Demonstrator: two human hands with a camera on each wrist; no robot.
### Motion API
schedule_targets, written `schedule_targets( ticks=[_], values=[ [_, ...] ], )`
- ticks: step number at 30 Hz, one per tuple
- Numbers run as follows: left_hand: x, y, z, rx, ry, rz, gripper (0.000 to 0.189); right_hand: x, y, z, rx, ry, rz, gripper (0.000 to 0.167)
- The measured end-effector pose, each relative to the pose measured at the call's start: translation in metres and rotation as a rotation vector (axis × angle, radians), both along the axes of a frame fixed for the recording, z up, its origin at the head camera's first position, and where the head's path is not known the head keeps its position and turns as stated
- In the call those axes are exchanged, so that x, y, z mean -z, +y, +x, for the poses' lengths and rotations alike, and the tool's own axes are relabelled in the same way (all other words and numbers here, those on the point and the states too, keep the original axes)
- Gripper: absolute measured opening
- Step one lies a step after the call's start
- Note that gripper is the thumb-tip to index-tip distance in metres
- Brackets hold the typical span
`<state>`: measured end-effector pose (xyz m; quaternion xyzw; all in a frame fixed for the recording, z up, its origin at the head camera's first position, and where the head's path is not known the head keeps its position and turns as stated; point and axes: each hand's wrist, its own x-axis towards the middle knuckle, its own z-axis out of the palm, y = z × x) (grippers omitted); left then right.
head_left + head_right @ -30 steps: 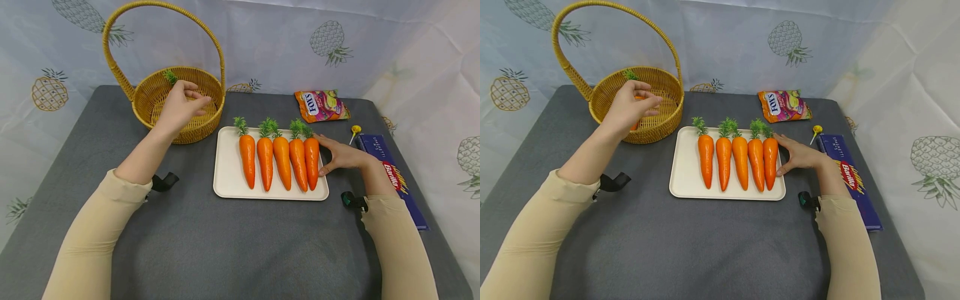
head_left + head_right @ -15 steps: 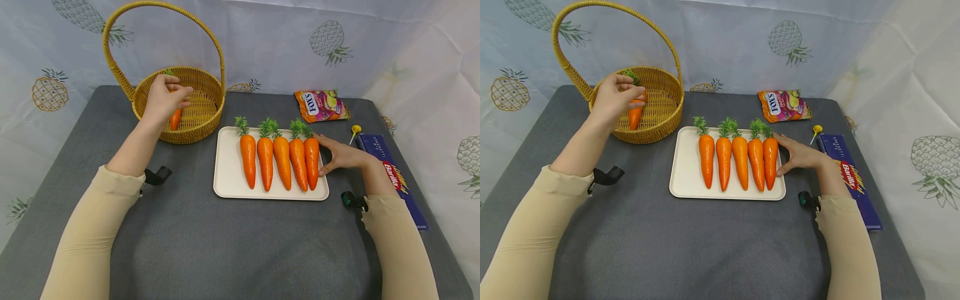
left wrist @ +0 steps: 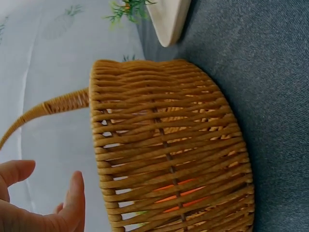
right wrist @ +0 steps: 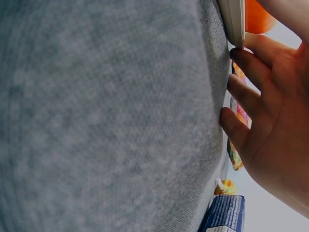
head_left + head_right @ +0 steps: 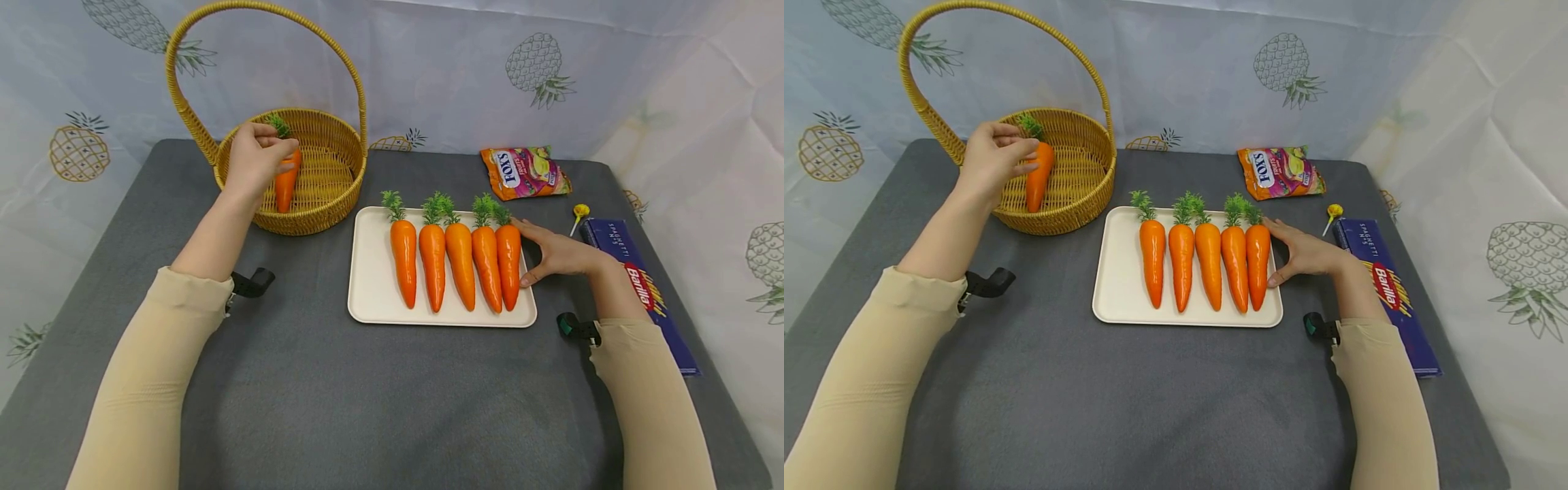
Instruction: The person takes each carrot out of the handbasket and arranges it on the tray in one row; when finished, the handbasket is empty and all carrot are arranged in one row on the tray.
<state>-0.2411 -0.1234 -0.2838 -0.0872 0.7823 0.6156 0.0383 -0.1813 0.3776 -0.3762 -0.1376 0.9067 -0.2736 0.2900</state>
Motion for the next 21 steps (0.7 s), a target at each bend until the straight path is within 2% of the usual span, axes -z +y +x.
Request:
schedule_targets(
  ticks=[11, 21],
  values=[
    [0.009, -0.004, -0.011, -0.031, -0.057, -0.067, 0.062, -0.001, -0.001, 0.001, 0.009, -0.005, -0.005, 0.122],
    [0.025, -0.006, -0.022, -0.062, -0.103, -0.197, 0.063, -0.001, 0.0, 0.001, 0.005, -0.002, 0.005, 0.12]
  ],
)
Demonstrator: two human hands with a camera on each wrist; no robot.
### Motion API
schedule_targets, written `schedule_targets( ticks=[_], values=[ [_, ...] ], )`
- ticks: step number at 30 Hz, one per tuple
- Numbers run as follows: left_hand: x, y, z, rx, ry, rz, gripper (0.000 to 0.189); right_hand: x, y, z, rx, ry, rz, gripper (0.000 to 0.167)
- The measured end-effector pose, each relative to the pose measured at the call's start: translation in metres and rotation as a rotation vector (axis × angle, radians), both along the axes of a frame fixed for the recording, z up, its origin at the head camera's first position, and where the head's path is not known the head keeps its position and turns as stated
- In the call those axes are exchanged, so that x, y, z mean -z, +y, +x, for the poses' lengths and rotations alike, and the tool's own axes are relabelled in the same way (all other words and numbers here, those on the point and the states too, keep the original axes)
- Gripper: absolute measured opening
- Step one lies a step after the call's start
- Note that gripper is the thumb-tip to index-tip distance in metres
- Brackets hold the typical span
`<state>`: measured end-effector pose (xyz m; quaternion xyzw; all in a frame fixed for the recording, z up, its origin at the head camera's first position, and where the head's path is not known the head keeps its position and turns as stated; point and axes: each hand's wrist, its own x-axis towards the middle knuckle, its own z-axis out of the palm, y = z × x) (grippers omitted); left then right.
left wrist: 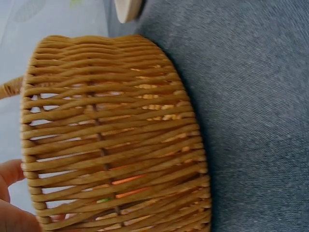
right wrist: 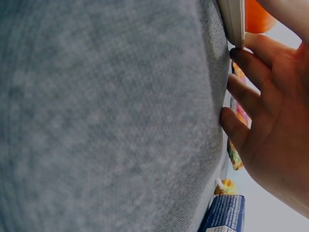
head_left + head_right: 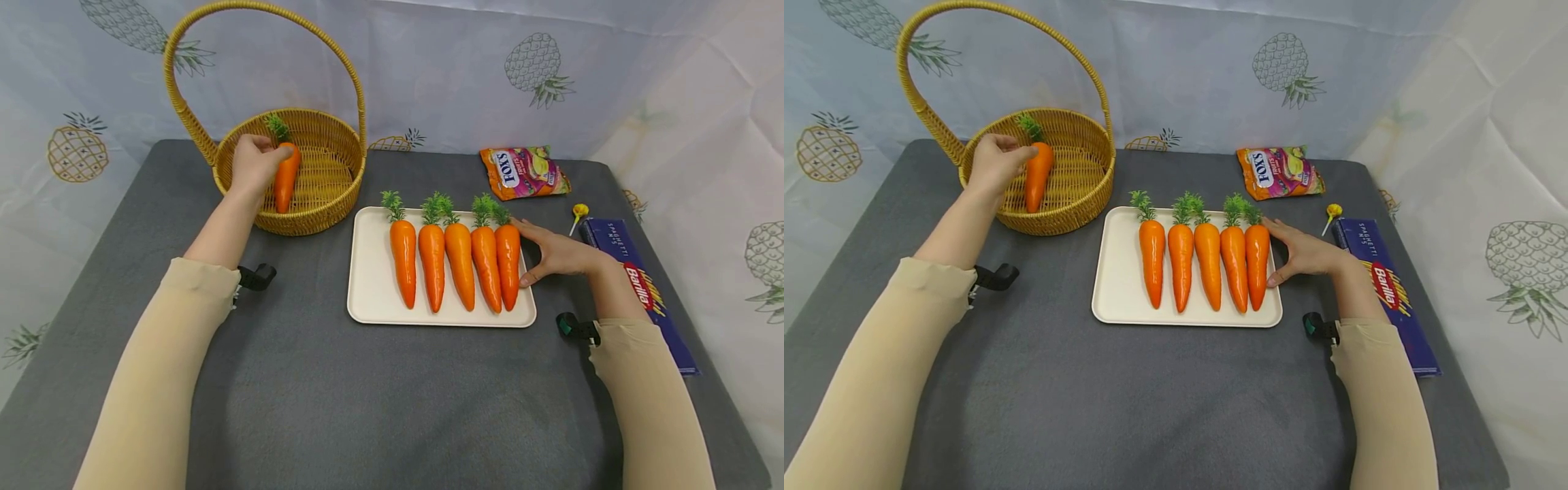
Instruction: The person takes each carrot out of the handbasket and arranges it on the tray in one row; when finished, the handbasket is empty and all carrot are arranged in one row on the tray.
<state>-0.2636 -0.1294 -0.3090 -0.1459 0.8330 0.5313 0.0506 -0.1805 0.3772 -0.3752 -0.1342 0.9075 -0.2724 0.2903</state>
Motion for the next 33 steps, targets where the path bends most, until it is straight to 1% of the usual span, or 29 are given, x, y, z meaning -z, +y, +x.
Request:
schedule_targets(
  ticks=[5, 14, 19, 24, 30, 33],
  values=[
    [0.007, -0.002, -0.005, -0.004, -0.024, -0.013, 0.063, 0.001, 0.001, 0.0, -0.002, 0.003, 0.002, 0.12],
    [0.013, -0.002, -0.012, -0.013, -0.075, -0.001, 0.066, 0.0, 0.001, 0.0, 0.0, 0.0, 0.004, 0.119],
    [0.018, -0.003, -0.015, 0.005, -0.111, -0.012, 0.068, 0.0, 0.001, -0.001, -0.003, -0.003, -0.001, 0.119],
    [0.022, -0.003, -0.017, 0.025, -0.129, -0.033, 0.069, 0.001, 0.002, -0.002, -0.007, -0.001, -0.004, 0.119],
    [0.022, -0.003, -0.018, 0.042, -0.165, -0.035, 0.072, 0.002, 0.002, -0.001, -0.006, 0.004, -0.001, 0.118],
    [0.022, -0.003, -0.019, 0.05, -0.184, -0.062, 0.073, 0.002, 0.001, -0.001, -0.008, 0.005, 0.001, 0.118]
  ],
)
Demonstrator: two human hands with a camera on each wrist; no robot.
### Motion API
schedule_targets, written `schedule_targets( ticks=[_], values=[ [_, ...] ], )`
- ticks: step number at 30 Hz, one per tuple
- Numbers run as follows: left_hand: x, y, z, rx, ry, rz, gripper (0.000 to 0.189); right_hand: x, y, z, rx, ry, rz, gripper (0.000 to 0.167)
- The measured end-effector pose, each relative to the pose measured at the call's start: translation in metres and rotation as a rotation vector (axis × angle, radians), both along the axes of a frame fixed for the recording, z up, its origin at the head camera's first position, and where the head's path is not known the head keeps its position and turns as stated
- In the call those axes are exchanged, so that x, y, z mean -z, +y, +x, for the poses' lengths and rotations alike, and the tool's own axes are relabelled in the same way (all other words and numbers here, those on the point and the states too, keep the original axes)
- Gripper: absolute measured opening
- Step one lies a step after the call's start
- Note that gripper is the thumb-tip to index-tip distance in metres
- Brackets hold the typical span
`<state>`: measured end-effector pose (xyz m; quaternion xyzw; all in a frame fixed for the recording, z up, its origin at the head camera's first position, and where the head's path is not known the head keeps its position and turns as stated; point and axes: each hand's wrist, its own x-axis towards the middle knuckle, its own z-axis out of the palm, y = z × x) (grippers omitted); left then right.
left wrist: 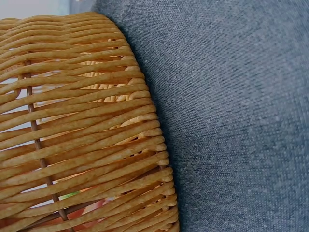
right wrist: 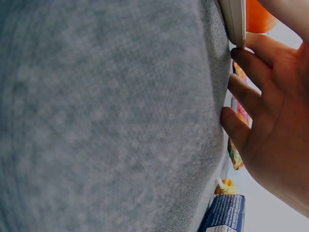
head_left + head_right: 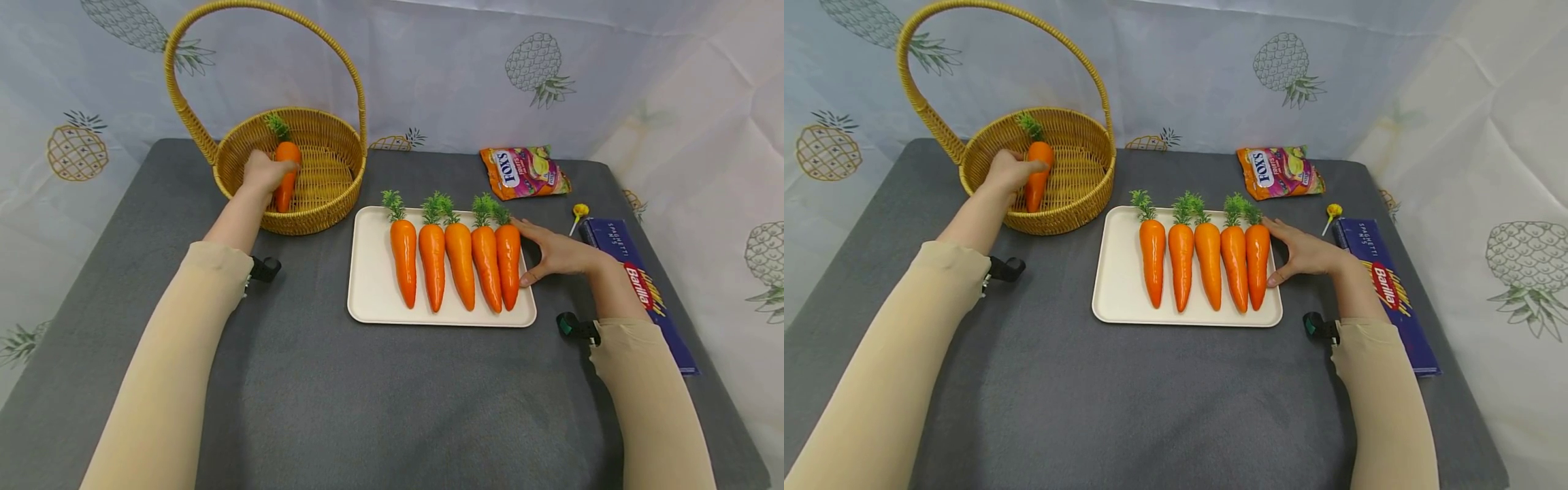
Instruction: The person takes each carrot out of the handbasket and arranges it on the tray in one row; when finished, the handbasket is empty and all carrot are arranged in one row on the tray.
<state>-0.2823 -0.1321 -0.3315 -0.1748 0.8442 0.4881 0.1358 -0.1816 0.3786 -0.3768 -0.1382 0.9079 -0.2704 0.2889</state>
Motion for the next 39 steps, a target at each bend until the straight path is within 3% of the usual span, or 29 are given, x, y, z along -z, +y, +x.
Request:
schedule_targets(
  ticks=[20, 36, 39],
  values=[
    [0.0081, -0.0024, -0.0069, 0.13, -0.061, -0.272, 0.06, -0.0017, -0.0013, 0.0002, 0.008, 0.0, 0.009, 0.119],
    [0.0075, -0.0011, -0.0045, 0.21, -0.058, -0.394, 0.049, -0.0003, -0.0012, -0.0005, 0.01, -0.004, 0.005, 0.12],
    [0.0072, -0.0016, -0.004, 0.206, -0.057, -0.379, 0.048, -0.0001, -0.0012, -0.0004, 0.006, 0.0, 0.011, 0.12]
  ],
)
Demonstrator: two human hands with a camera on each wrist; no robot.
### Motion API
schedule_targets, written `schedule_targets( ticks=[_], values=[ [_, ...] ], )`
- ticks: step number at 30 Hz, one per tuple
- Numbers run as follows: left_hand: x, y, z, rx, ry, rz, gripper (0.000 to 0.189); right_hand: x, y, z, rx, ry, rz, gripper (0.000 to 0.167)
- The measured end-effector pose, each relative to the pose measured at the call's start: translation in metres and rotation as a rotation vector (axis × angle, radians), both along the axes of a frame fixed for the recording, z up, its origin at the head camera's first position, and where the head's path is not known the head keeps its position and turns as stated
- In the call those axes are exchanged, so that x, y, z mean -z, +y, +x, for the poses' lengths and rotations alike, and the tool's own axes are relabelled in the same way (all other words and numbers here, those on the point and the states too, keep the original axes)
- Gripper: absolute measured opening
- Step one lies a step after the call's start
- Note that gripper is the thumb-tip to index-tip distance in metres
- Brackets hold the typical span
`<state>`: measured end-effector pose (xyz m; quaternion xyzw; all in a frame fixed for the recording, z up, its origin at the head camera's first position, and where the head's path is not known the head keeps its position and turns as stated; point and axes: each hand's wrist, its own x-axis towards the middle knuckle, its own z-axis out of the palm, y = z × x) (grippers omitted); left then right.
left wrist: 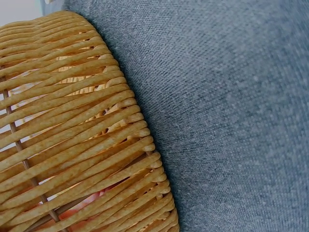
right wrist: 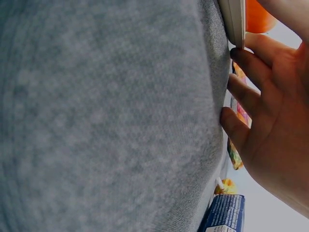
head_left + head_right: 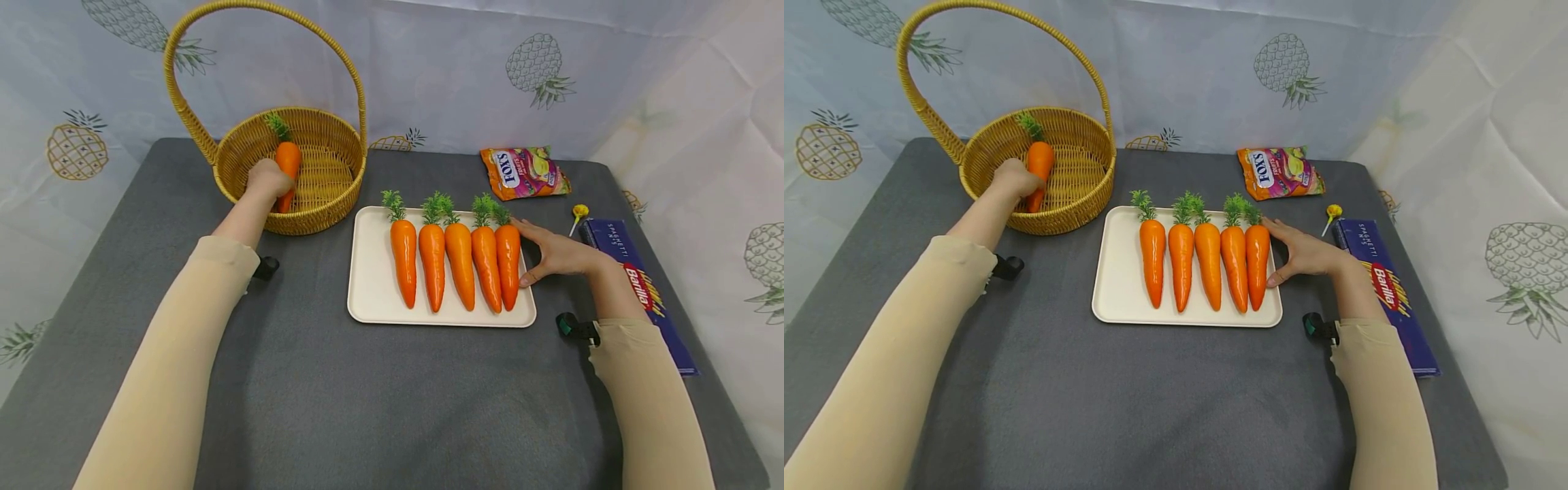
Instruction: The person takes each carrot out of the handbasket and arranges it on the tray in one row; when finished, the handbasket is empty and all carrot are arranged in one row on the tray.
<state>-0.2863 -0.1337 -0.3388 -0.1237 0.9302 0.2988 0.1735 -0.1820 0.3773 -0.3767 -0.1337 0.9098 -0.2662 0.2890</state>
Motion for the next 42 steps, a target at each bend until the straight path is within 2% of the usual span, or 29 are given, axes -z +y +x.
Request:
schedule_targets(
  ticks=[5, 10, 15, 19, 23, 27, 31, 36, 42],
  values=[
    [0.0, -0.005, 0.0, -0.039, 0.012, 0.1, 0.046, 0.0, -0.001, 0.001, -0.001, 0.004, 0.005, 0.12],
    [-0.003, -0.012, -0.002, -0.096, -0.044, 0.243, 0.063, 0.0, -0.001, 0.001, -0.001, 0.003, -0.004, 0.12],
    [-0.011, -0.013, -0.003, -0.156, -0.099, 0.414, 0.074, 0.0, 0.0, 0.001, -0.002, 0.0, -0.006, 0.12],
    [-0.02, -0.01, -0.001, -0.178, -0.123, 0.522, 0.081, 0.0, -0.001, 0.001, 0.002, -0.003, -0.003, 0.12],
    [-0.028, -0.01, 0.004, -0.156, -0.148, 0.627, 0.075, 0.0, -0.001, 0.001, 0.003, -0.003, 0.002, 0.12],
    [-0.034, -0.008, 0.007, -0.137, -0.179, 0.784, 0.067, 0.0, -0.001, 0.0, 0.004, -0.004, 0.006, 0.121],
    [-0.038, -0.005, 0.01, -0.113, -0.194, 0.862, 0.068, 0.0, -0.001, 0.001, 0.005, -0.003, 0.002, 0.12],
    [-0.042, 0.001, 0.017, -0.051, -0.192, 0.911, 0.069, 0.0, -0.001, 0.001, 0.006, 0.001, -0.007, 0.119],
    [-0.045, 0.007, 0.026, 0.036, -0.178, 0.906, 0.069, 0.0, -0.001, 0.001, 0.006, 0.0, 0.0, 0.119]
  ],
)
